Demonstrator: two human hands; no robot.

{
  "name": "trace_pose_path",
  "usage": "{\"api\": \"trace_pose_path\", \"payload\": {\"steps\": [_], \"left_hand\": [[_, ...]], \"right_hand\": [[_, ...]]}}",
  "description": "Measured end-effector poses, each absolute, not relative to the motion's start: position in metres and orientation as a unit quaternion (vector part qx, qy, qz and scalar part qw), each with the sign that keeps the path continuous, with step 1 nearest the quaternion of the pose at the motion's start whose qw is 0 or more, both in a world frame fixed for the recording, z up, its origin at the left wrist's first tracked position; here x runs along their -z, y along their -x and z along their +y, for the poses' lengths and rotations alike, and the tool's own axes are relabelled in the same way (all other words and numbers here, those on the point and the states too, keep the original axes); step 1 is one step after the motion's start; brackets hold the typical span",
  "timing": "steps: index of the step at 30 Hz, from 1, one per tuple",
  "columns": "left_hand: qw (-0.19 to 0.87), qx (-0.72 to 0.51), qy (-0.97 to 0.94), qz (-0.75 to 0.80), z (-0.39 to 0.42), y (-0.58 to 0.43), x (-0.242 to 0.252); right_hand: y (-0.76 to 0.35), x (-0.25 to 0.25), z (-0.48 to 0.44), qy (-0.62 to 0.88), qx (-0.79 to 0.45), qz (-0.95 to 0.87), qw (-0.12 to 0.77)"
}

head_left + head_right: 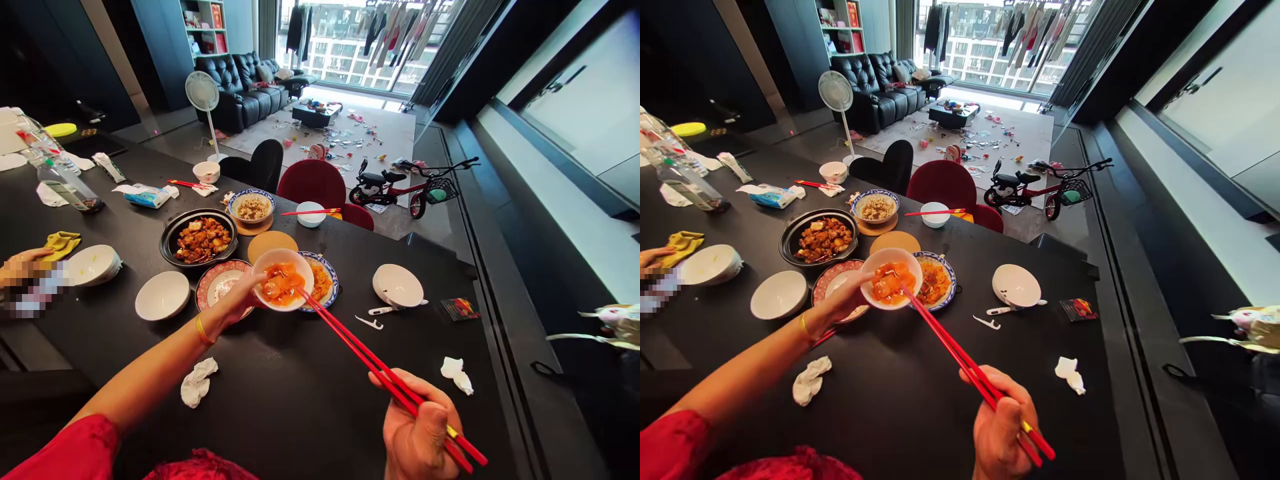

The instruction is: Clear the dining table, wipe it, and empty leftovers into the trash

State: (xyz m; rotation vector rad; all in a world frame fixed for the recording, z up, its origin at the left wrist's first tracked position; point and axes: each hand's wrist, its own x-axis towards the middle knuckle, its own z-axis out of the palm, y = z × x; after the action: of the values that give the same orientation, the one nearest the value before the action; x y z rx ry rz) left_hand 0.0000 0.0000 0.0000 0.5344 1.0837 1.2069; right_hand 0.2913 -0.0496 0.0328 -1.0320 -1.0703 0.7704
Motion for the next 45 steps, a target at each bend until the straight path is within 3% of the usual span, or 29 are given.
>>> {"api": "trace_pose_path", "payload": {"steps": [7, 16, 23, 32, 40, 45], "left_hand": [[0.656, -0.514, -0.216, 0.508, -0.082, -0.038, 0.015], [0.665, -0.526, -0.148, 0.509, -0.138, -0.036, 0.032], [0.664, -0.529, -0.126, 0.513, -0.157, -0.031, 0.023], [0.660, -0.539, -0.149, 0.502, -0.163, -0.033, 0.016], [0.633, -0.540, -0.181, 0.524, -0.159, -0.034, 0.014], [0.636, -0.546, -0.179, 0.514, -0.157, -0.037, 0.014]], "right_hand": [[-0.302, -0.063, -0.083, 0.503, -0.300, -0.685, 0.433], [-0.286, -0.055, -0.090, 0.382, -0.452, -0.737, 0.326], [-0.300, -0.078, -0.085, 0.392, -0.420, -0.721, 0.389], [-0.287, -0.084, -0.080, 0.295, -0.429, -0.816, 0.251], [-0.314, -0.105, -0.086, 0.392, -0.354, -0.793, 0.302], [-0.287, -0.079, -0.092, 0.394, -0.426, -0.764, 0.283]]}}
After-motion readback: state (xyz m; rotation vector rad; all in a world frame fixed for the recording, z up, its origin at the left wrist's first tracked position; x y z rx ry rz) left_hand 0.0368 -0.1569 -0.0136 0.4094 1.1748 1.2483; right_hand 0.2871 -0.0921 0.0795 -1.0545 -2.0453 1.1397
